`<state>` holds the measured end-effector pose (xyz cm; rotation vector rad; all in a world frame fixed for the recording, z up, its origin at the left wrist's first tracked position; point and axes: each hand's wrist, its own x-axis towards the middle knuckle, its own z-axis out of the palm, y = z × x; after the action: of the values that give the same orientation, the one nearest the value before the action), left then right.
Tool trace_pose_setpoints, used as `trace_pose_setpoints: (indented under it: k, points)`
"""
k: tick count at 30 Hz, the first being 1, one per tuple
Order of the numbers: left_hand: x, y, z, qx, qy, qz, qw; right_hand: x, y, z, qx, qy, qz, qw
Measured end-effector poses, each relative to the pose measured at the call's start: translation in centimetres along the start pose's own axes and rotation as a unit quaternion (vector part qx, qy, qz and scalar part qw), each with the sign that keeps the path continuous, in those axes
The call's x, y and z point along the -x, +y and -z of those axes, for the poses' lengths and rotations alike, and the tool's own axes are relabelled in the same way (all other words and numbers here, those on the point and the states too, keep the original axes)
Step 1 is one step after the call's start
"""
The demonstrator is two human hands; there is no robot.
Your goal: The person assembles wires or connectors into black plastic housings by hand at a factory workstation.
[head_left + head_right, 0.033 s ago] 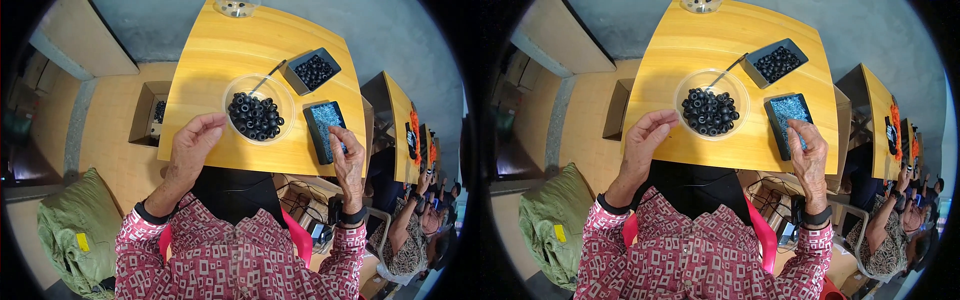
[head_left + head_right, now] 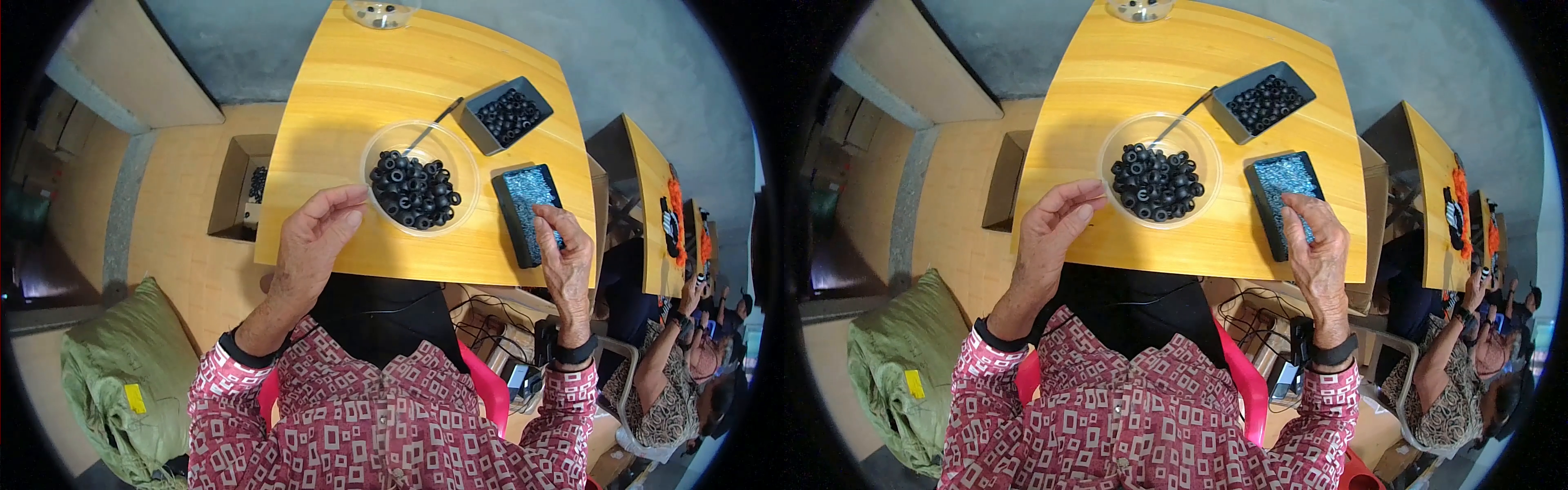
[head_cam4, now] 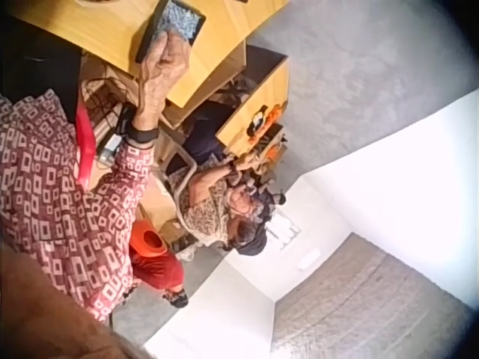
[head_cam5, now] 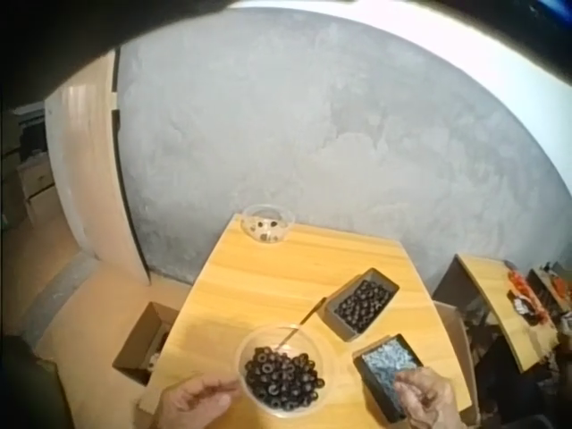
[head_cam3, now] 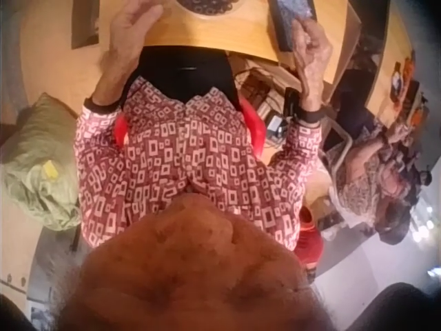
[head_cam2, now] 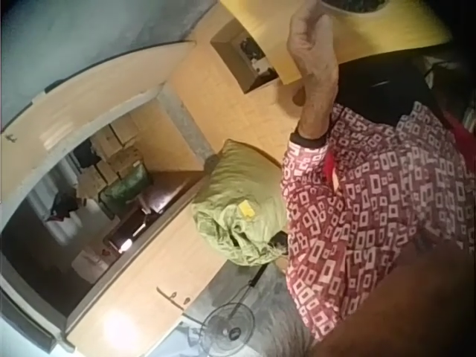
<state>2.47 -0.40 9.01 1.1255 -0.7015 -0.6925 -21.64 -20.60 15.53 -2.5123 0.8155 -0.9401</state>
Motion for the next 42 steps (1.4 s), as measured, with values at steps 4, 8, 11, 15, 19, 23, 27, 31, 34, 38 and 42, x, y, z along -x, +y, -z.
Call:
trace_pose_setpoints:
  k: [4,8,11,15,19,23,27,31,34,38,42]
  points:
    - [-0.1,-0.3,-0.5,0.007,-0.01,-0.01,1.0,-0.1,0.5,0.3,-0.023,0.016,-0.02,0.999]
    - [-0.3,-0.1,-0.8,-0.01,-0.021,-0.022,0.999,-1.2,0.7,0.8,-0.024,0.037,-0.015,0.999]
    - [-0.3,0.0,-0.9,-0.015,-0.018,-0.024,0.999,-4.1,0.6,1.1,-0.006,0.037,0.018,0.999]
    - [-0.1,0.0,-0.7,-0.003,-0.008,-0.04,0.999,-6.7,-0.1,1.8,0.04,0.004,0.069,0.997]
    - [0.6,0.3,0.0,-0.022,-0.009,-0.023,0.999,-7.2,1.0,2.8,0.042,-0.022,0.027,0.999]
    - [1.0,0.4,0.3,-0.03,0.002,-0.024,0.999,-6.8,1.0,2.6,0.02,-0.044,-0.016,0.999]
    - [1.4,0.3,0.1,-0.052,0.006,-0.058,0.997,-6.6,-2.5,0.8,-0.018,-0.082,0.076,0.994]
    - [1.8,0.8,-0.8,-0.071,-0.003,-0.067,0.995,-6.8,-5.4,-2.4,0.007,-0.141,0.233,0.962]
    - [2.0,0.6,-1.0,-0.084,-0.009,-0.054,0.995,-7.0,-5.9,-4.7,0.041,-0.219,0.284,0.932]
    - [2.3,0.4,-0.7,-0.092,-0.014,-0.041,0.995,-7.2,-5.7,-6.9,0.042,-0.231,0.317,0.919]
    - [2.0,0.6,-0.4,-0.097,-0.003,-0.053,0.994,-7.2,-5.8,-6.3,0.052,-0.245,0.283,0.926]
